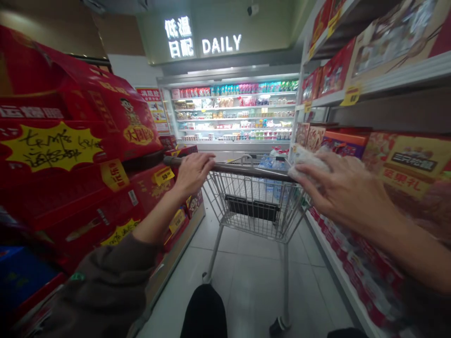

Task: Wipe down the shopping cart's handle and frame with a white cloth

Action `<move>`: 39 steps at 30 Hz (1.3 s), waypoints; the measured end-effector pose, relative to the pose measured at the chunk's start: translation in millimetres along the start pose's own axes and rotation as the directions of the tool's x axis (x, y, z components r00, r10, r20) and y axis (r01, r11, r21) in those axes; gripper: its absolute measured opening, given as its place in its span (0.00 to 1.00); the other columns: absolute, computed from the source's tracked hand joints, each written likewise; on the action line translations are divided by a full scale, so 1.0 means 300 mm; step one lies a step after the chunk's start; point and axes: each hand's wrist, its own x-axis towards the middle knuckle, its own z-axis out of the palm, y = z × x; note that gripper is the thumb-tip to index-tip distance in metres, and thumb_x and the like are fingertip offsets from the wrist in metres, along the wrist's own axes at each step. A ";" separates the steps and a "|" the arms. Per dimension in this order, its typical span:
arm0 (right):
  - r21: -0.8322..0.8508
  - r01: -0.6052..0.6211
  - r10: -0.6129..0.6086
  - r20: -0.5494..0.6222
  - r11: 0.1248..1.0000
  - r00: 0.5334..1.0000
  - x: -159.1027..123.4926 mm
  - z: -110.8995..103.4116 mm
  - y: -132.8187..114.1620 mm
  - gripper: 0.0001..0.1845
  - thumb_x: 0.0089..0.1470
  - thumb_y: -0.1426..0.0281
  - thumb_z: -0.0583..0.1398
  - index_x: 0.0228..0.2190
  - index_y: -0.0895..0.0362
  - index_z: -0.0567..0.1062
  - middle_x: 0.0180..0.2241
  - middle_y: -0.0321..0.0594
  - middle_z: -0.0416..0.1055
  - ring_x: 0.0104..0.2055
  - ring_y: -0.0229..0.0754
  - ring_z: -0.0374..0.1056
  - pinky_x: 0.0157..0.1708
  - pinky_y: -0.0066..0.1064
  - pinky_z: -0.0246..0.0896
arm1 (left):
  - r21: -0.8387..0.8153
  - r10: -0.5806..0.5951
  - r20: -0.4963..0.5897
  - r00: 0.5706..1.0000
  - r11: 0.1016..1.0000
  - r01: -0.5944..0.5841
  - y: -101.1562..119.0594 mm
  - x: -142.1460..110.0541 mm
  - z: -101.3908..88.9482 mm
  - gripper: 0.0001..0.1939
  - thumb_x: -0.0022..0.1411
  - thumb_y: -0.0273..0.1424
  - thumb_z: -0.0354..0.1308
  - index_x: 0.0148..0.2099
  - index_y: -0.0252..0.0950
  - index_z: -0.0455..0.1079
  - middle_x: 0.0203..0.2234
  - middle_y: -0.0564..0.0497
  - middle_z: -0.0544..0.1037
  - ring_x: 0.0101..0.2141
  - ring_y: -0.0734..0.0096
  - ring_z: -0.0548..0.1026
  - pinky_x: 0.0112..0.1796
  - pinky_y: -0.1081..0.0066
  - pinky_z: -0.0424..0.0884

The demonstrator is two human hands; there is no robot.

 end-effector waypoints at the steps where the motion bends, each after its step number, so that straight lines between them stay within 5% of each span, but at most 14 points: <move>1: -0.006 0.006 -0.006 0.023 1.000 1.000 0.002 0.015 0.058 0.23 0.64 0.51 0.50 0.50 0.45 0.76 0.48 0.45 0.72 0.40 0.50 0.69 0.38 0.43 0.65 | 0.071 -0.075 -0.024 0.997 0.995 0.076 -0.061 0.008 -0.012 0.24 0.72 0.45 0.39 0.47 0.41 0.75 0.42 0.45 0.80 0.45 0.57 0.71 0.51 0.57 0.62; 3: -0.013 -0.021 0.022 0.084 1.000 0.996 0.013 0.059 0.178 0.22 0.65 0.52 0.48 0.50 0.44 0.75 0.45 0.42 0.75 0.36 0.48 0.71 0.32 0.41 0.63 | 0.139 -0.200 -0.065 0.978 0.968 0.207 -0.169 0.020 -0.033 0.25 0.71 0.42 0.40 0.37 0.40 0.77 0.39 0.43 0.82 0.44 0.55 0.73 0.50 0.56 0.63; 6: 0.054 -0.058 0.054 0.069 0.997 0.996 0.034 0.144 0.341 0.20 0.62 0.50 0.54 0.42 0.45 0.81 0.36 0.38 0.78 0.30 0.45 0.71 0.28 0.36 0.60 | 0.087 -0.248 0.048 0.968 0.966 0.243 -0.240 0.036 -0.045 0.23 0.66 0.41 0.45 0.28 0.40 0.76 0.31 0.46 0.82 0.36 0.58 0.75 0.42 0.62 0.66; 9: 0.048 -0.181 0.174 0.134 0.982 0.976 0.052 0.204 0.430 0.24 0.61 0.48 0.55 0.37 0.49 0.84 0.28 0.41 0.76 0.23 0.38 0.65 0.26 0.34 0.55 | -0.135 -0.161 0.114 0.980 0.975 0.176 -0.199 0.048 -0.027 0.21 0.62 0.39 0.44 0.26 0.39 0.74 0.24 0.49 0.78 0.30 0.63 0.73 0.35 0.68 0.65; 11: -0.036 -0.336 0.335 0.229 0.941 0.914 0.071 0.215 0.429 0.23 0.59 0.50 0.56 0.38 0.52 0.84 0.28 0.44 0.76 0.23 0.37 0.64 0.27 0.35 0.53 | -0.253 -0.127 0.069 0.990 0.957 0.140 -0.146 0.053 -0.008 0.20 0.61 0.38 0.44 0.22 0.38 0.68 0.19 0.52 0.71 0.26 0.68 0.70 0.31 0.71 0.62; 14: -0.184 -0.503 0.535 0.345 0.845 0.771 0.119 0.211 0.354 0.21 0.58 0.55 0.56 0.43 0.51 0.83 0.35 0.50 0.78 0.31 0.46 0.68 0.32 0.39 0.54 | -0.308 -0.163 -0.008 0.987 0.939 0.153 -0.085 0.056 0.011 0.19 0.58 0.39 0.46 0.17 0.38 0.54 0.14 0.55 0.56 0.19 0.75 0.62 0.26 0.72 0.54; 17: -0.175 -0.537 0.557 0.409 0.825 0.723 0.188 0.211 0.231 0.22 0.58 0.57 0.53 0.46 0.49 0.81 0.42 0.50 0.78 0.40 0.53 0.70 0.38 0.42 0.55 | -0.335 -0.163 -0.054 0.985 0.932 0.136 -0.062 0.056 0.015 0.19 0.57 0.37 0.47 0.18 0.38 0.49 0.13 0.56 0.51 0.18 0.77 0.57 0.25 0.72 0.51; 30: 0.300 -0.402 0.378 0.135 0.865 0.916 0.493 0.243 -0.611 0.20 0.62 0.60 0.50 0.42 0.53 0.78 0.41 0.46 0.73 0.38 0.44 0.66 0.42 0.39 0.55 | -0.343 -0.242 -0.079 0.967 0.918 0.201 -0.058 0.047 0.015 0.21 0.60 0.39 0.47 0.18 0.38 0.50 0.14 0.56 0.52 0.18 0.77 0.57 0.25 0.71 0.51; 34: 0.352 -0.308 0.279 0.130 0.884 0.951 0.504 0.238 -0.625 0.19 0.65 0.58 0.49 0.44 0.49 0.77 0.43 0.43 0.72 0.38 0.42 0.66 0.40 0.36 0.54 | -0.335 -0.201 -0.055 0.978 0.927 0.172 -0.064 0.040 -0.002 0.22 0.63 0.40 0.46 0.18 0.38 0.52 0.14 0.56 0.54 0.19 0.77 0.58 0.25 0.71 0.51; 39: 0.271 -0.251 0.227 0.119 0.929 0.967 0.392 0.219 -0.443 0.22 0.67 0.54 0.47 0.48 0.46 0.76 0.43 0.41 0.72 0.37 0.40 0.65 0.38 0.33 0.51 | -0.231 -0.039 -0.040 0.998 0.973 0.028 -0.036 0.037 -0.029 0.23 0.65 0.37 0.46 0.19 0.37 0.50 0.14 0.57 0.56 0.17 0.78 0.59 0.26 0.71 0.52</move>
